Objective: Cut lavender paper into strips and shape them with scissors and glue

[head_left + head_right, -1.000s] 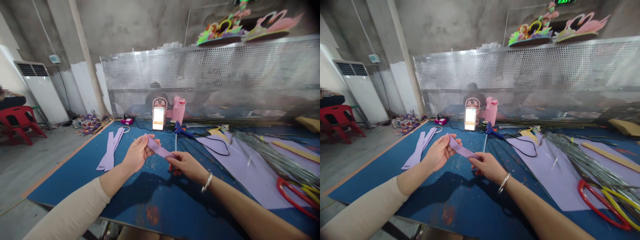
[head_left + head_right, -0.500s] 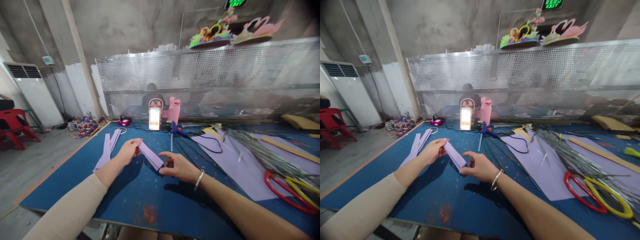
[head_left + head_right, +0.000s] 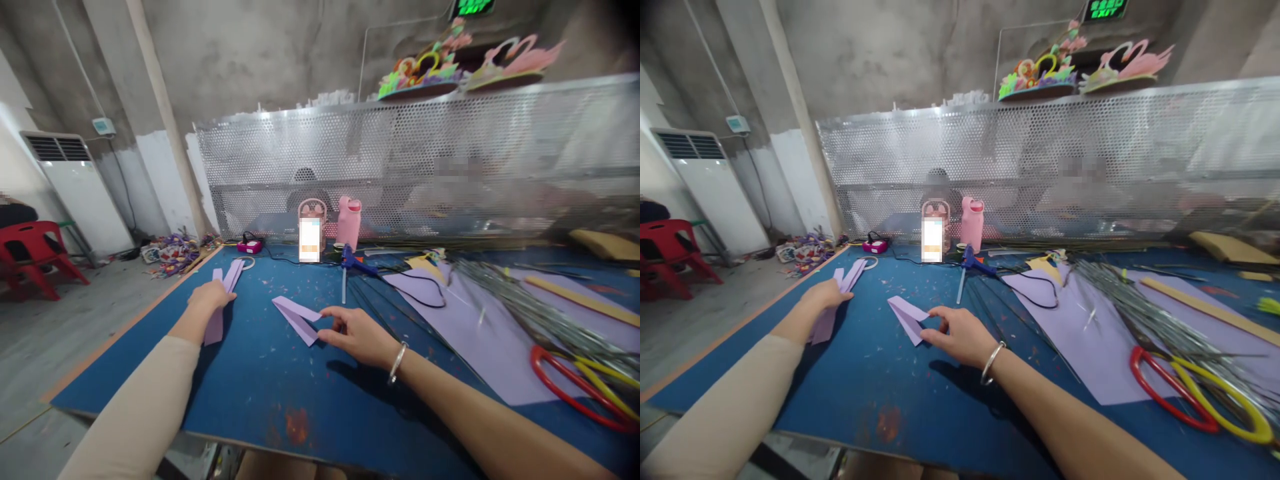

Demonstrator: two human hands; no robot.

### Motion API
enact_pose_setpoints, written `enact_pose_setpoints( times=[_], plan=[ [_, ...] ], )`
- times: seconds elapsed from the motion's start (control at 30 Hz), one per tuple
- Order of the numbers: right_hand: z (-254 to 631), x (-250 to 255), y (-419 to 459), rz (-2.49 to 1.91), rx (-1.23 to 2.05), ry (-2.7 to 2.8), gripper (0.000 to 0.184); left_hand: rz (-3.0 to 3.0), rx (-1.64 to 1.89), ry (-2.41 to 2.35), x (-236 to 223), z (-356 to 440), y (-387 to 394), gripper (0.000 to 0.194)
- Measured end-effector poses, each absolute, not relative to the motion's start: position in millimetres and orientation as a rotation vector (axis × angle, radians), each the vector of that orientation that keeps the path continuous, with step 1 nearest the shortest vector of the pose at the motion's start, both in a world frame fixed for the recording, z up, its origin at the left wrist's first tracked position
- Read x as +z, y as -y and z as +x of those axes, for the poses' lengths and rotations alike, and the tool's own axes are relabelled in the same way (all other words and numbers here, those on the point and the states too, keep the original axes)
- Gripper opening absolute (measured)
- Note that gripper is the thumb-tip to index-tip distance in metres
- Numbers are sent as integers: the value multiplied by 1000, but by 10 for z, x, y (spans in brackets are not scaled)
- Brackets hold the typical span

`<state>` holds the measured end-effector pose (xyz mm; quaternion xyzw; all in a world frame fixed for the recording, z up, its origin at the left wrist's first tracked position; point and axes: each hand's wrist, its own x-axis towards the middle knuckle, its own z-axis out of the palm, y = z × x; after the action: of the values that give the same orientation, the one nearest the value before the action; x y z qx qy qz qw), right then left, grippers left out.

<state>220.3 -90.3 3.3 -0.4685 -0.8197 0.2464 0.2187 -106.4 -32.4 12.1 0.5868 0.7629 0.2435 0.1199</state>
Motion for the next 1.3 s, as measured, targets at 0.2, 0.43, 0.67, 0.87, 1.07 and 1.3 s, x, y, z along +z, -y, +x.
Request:
enact_pose_setpoints(
  times=[0.2,0.43,0.67,0.87,1.07,1.3],
  plan=[
    [2227,40,897,-1273,641,2316,42,1637,668,-2225,83,-1041,120,33],
    [2216,46,901,-1284,651,2275,43,1613,989,-1999,203,-824,217,69],
    [2211,115,924,-1253,664,1885,42,1444,1215,-1524,389,-468,401,37],
    [2123,136,986,-1131,904,1849,33,1311,970,-1058,322,71,785,22],
    [2138,116,948,-1192,897,1736,45,1210,621,-894,207,284,1023,33],
    [2284,142,823,-1222,881,1579,52,1298,421,-972,177,234,1023,35]
  ],
)
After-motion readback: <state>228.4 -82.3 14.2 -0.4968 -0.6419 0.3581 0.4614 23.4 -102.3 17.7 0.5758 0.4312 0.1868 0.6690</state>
